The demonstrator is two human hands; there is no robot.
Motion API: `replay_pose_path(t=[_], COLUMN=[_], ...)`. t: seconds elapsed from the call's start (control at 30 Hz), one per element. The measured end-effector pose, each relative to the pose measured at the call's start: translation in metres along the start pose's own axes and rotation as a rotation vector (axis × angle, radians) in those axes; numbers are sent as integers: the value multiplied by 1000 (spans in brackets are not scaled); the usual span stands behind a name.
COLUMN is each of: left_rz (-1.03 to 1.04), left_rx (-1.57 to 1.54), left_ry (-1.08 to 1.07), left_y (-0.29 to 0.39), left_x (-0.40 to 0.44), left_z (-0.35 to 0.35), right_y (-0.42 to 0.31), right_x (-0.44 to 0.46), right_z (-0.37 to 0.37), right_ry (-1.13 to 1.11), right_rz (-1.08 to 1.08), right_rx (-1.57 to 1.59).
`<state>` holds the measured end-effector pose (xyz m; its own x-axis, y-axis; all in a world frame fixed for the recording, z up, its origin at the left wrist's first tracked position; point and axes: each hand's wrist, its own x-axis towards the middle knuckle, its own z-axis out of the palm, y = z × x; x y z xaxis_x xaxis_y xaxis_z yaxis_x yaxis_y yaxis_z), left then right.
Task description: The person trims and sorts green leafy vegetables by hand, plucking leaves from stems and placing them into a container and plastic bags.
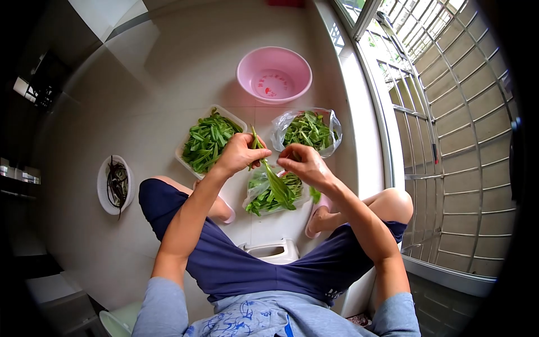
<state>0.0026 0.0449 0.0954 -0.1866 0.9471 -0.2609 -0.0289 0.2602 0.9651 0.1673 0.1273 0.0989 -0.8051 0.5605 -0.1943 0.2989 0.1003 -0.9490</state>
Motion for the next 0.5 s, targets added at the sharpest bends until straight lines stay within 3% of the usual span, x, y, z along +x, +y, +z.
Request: replay_pose_path(t=[0.13, 0.5], left_rz=[-13, -39], left_rx=[0, -160], left_ry=[-14, -40], left_y=[-4, -6], left_x=[1, 0], left_z=[1, 3], right_y=[-8, -10], right_x=[-4, -6], right_z=[7, 8], right_ry=[-63, -95], right_rz=[-46, -110], right_rx=[-222, -258])
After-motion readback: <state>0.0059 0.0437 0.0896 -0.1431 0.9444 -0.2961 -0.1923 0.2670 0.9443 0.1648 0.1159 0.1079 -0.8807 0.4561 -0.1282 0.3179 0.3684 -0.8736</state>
